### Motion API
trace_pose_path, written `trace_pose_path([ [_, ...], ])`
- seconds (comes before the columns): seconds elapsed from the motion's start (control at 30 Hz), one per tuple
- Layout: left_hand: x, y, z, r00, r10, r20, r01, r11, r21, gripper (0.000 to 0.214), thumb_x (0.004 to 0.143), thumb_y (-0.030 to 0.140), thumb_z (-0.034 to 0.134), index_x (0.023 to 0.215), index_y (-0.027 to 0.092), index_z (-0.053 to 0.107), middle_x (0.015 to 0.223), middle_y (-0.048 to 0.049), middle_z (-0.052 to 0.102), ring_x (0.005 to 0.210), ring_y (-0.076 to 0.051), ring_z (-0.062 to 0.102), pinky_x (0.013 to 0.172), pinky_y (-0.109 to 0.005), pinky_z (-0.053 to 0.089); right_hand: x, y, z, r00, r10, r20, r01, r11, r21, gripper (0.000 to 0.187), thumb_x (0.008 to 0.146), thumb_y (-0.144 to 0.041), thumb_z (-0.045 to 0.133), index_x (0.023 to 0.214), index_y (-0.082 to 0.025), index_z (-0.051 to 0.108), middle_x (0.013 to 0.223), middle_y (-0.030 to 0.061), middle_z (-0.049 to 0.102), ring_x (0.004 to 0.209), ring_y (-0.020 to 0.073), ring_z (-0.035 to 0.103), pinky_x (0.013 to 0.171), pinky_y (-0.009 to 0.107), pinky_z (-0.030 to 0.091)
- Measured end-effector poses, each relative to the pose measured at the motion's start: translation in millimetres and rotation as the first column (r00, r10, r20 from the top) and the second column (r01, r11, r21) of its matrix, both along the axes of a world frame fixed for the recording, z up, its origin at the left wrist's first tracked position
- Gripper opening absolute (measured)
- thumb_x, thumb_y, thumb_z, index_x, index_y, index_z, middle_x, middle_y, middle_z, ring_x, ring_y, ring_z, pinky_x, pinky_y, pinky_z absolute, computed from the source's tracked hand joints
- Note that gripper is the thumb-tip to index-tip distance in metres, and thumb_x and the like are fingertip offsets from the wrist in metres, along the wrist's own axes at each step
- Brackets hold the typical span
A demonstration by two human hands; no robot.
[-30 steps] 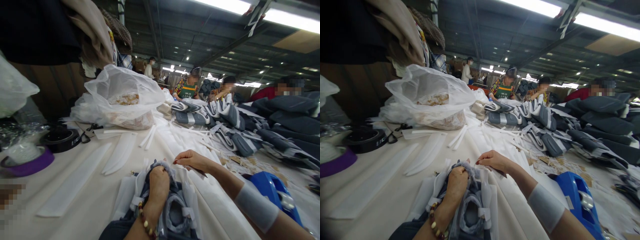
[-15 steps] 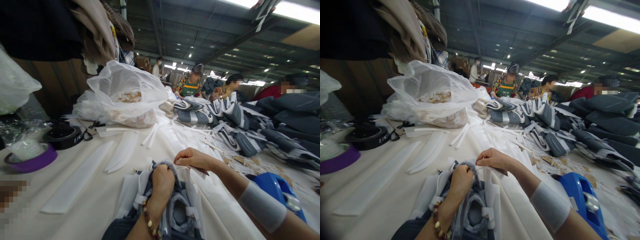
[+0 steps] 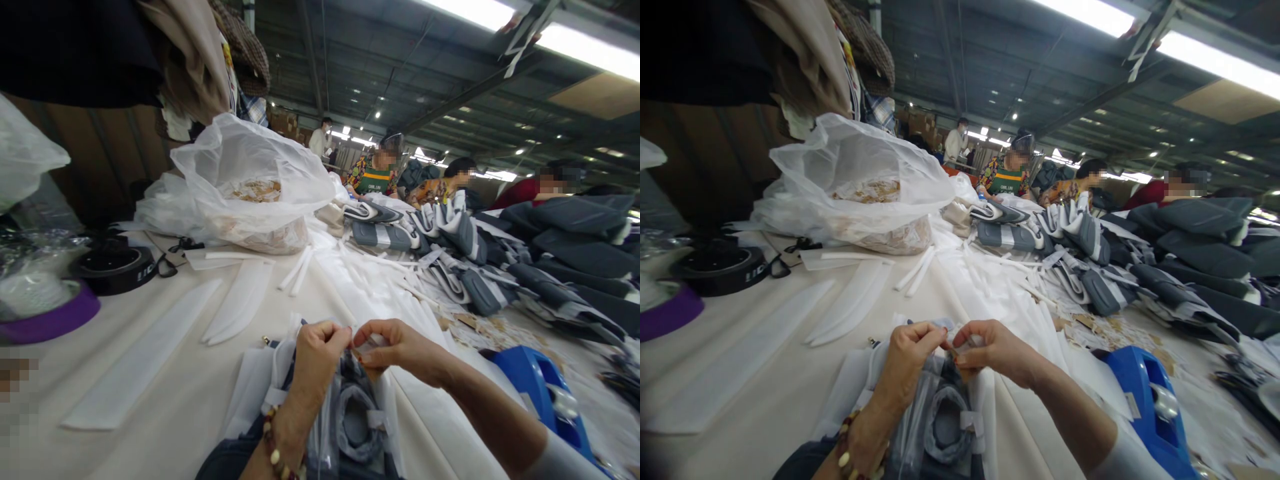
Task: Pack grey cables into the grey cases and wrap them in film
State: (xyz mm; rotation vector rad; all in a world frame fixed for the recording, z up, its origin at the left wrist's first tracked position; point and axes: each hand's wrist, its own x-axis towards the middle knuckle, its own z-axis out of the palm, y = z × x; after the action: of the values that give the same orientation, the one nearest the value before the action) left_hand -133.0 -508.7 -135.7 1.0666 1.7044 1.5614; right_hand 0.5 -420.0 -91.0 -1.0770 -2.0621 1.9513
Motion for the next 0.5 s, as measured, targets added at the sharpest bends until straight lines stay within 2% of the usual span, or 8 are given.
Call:
trace_pose_path([
  [0.1, 0, -2, -0.3, 0.991, -0.002, 0.135, -0.016, 0.991, 0.132, 0.029, 0.071, 0.033, 0.046, 0.062, 0.017, 0.067, 0.069, -0.0032, 0.067, 0.075, -0.019, 0.061, 0.074, -0.027, 0.045, 6, -7, -2.3, 0.995, -0.033, -0.097, 0.026, 0.997, -0.070, 0.038, 0.056, -0.030, 0.080, 0.088, -0.014, 0.067, 0.073, -0.0009, 0.066, 0.067, 0.0106, 0.057, 0.065, 0.022, 0.043],
  [0.17, 0, -3, -1.2, 0.975, -0.015, 0.222, -0.031, 0.979, 0.202, 0.028, 0.068, 0.027, 0.046, 0.071, 0.016, 0.072, 0.083, -0.0049, 0.071, 0.088, -0.021, 0.062, 0.082, -0.028, 0.045, 12, -7, -2.8, 0.990, -0.035, -0.140, 0.011, 0.986, -0.169, 0.050, 0.049, -0.020, 0.083, 0.097, -0.016, 0.068, 0.085, 0.0011, 0.069, 0.073, 0.0127, 0.060, 0.066, 0.022, 0.043],
  [0.27, 0, -1, -3.8, 0.972, -0.005, 0.235, -0.048, 0.974, 0.220, 0.036, 0.064, 0.021, 0.046, 0.085, 0.016, 0.074, 0.087, -0.0049, 0.072, 0.088, -0.021, 0.063, 0.084, -0.030, 0.047, 18, -4, -4.9, 0.984, -0.002, -0.178, -0.046, 0.962, -0.268, 0.072, 0.042, -0.010, 0.084, 0.110, -0.022, 0.063, 0.100, 0.0042, 0.070, 0.087, 0.0187, 0.065, 0.071, 0.026, 0.047],
  [0.33, 1, 2, -5.4, 0.979, 0.026, 0.201, -0.071, 0.973, 0.219, 0.037, 0.066, 0.022, 0.047, 0.089, 0.016, 0.074, 0.085, -0.0046, 0.073, 0.080, -0.019, 0.062, 0.079, -0.029, 0.048, 17, -4, -8.1, 0.975, -0.026, -0.221, -0.021, 0.978, -0.207, 0.062, 0.051, -0.019, 0.084, 0.109, -0.021, 0.063, 0.097, 0.0055, 0.071, 0.090, 0.0193, 0.066, 0.076, 0.029, 0.048],
  [0.4, 2, 3, -6.1, 0.983, 0.055, 0.174, -0.094, 0.970, 0.224, 0.035, 0.069, 0.025, 0.048, 0.090, 0.017, 0.075, 0.081, -0.0038, 0.072, 0.067, -0.016, 0.059, 0.069, -0.027, 0.048, 13, -5, -12.0, 0.966, -0.078, -0.245, 0.061, 0.995, -0.075, 0.042, 0.064, -0.038, 0.079, 0.099, -0.017, 0.067, 0.085, 0.0054, 0.071, 0.078, 0.0169, 0.067, 0.070, 0.027, 0.048],
  [0.43, 2, 4, -5.9, 0.983, 0.066, 0.169, -0.104, 0.968, 0.227, 0.034, 0.070, 0.027, 0.049, 0.090, 0.018, 0.075, 0.075, -0.0029, 0.071, 0.062, -0.015, 0.057, 0.064, -0.026, 0.047, 10, -5, -13.8, 0.965, -0.101, -0.242, 0.102, 0.995, -0.010, 0.039, 0.069, -0.047, 0.074, 0.091, -0.015, 0.068, 0.080, 0.0049, 0.069, 0.069, 0.0151, 0.065, 0.063, 0.025, 0.048],
  [0.5, 2, 4, -4.6, 0.980, 0.067, 0.189, -0.110, 0.969, 0.223, 0.033, 0.070, 0.028, 0.053, 0.092, 0.018, 0.075, 0.063, -0.0004, 0.066, 0.054, -0.013, 0.052, 0.058, -0.025, 0.045, 4, -4, -16.5, 0.965, -0.128, -0.229, 0.147, 0.987, 0.071, 0.047, 0.071, -0.059, 0.066, 0.077, -0.013, 0.066, 0.070, 0.0028, 0.065, 0.055, 0.0116, 0.060, 0.051, 0.023, 0.044],
])
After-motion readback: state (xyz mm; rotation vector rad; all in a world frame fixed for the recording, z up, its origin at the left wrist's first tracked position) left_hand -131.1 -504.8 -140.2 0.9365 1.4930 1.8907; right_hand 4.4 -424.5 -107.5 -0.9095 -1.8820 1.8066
